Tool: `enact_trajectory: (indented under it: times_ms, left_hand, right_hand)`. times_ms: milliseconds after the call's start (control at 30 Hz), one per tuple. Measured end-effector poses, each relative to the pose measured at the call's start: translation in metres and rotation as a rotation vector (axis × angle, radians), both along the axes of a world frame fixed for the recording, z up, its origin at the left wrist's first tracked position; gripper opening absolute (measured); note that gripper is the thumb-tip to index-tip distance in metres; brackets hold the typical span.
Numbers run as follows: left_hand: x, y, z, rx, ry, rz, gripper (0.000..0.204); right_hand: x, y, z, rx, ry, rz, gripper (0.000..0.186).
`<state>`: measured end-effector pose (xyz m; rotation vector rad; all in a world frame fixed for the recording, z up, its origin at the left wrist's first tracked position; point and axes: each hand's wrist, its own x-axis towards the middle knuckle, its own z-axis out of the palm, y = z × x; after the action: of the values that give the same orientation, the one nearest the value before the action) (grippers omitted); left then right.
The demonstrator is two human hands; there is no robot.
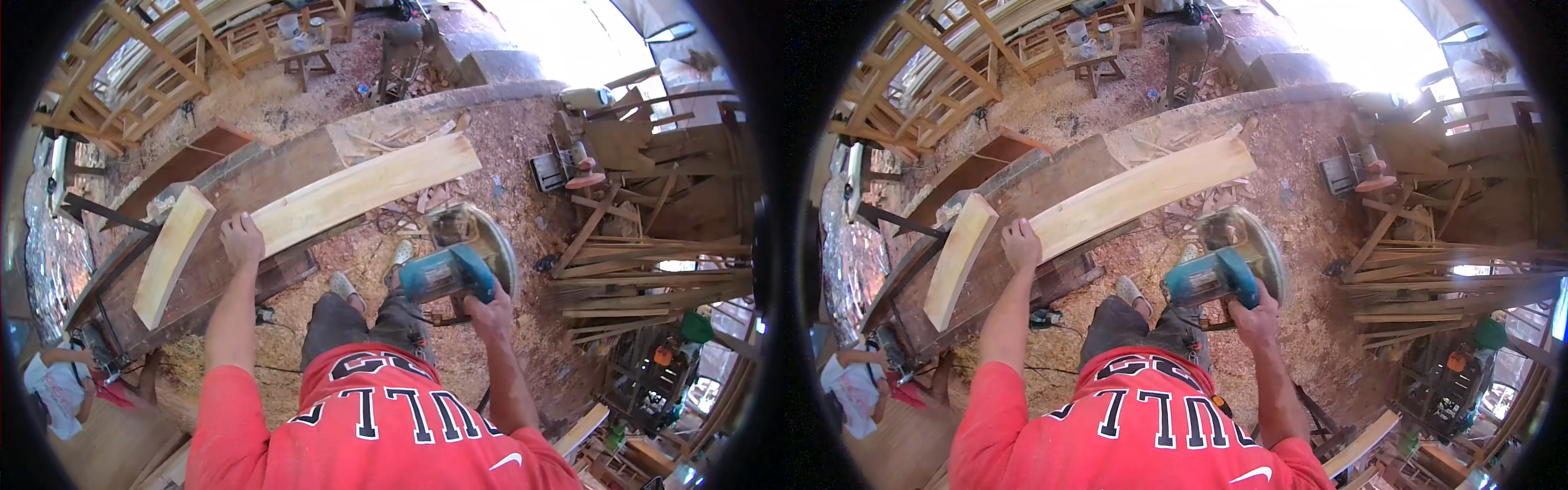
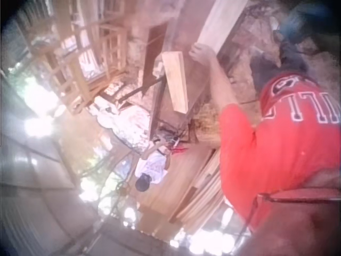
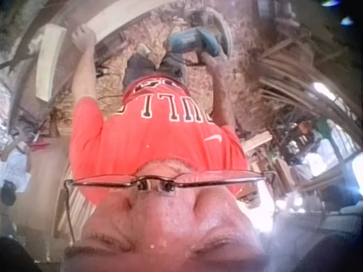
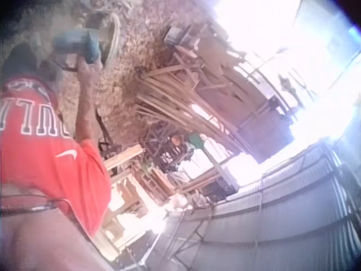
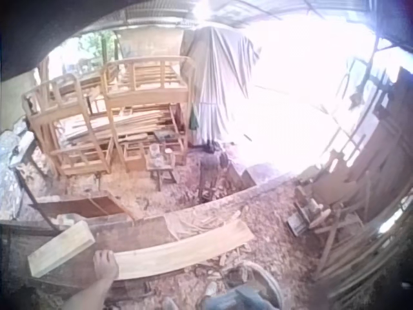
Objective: The person measures a wooden plank using a framing square and then cuts along the marked line with a circular saw.
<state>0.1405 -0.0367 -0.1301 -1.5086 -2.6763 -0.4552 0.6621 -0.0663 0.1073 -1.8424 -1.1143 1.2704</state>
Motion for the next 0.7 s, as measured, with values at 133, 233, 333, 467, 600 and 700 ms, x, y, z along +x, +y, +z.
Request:
enact_trajectory:
  times_ms: [133, 233, 333, 467, 600, 700]
  left_hand:
    - [0.020, 0.017, 0.030, -0.204, -0.091, 0.026, 0.043]
    - [0.023, 0.010, 0.029, -0.103, -0.047, 0.087, 0.045]
    - [0.020, 0.014, 0.031, -0.079, -0.066, 0.084, 0.045]
    - [0.024, 0.016, 0.033, -0.101, -0.105, 0.112, 0.043]
    - [0.021, 0.017, 0.037, -0.124, -0.107, 0.127, 0.044]
    - [0.019, 0.015, 0.032, -0.135, -0.109, 0.111, 0.048]
  right_hand:
    - [-0.036, -0.007, -0.011, 0.078, -0.157, 0.127, 0.046]
    - [-0.071, -0.006, -0.028, 0.111, -0.136, 0.143, 0.048]
    - [-0.099, -0.002, -0.034, -0.006, -0.156, 0.127, 0.049]
    - [-0.113, -0.002, -0.052, 0.036, -0.149, 0.170, 0.048]
    - [-0.115, 0.000, -0.060, 0.000, 0.062, 0.122, 0.036]
    - [-0.112, 0.007, -0.059, 0.007, 0.200, 0.144, 0.030]
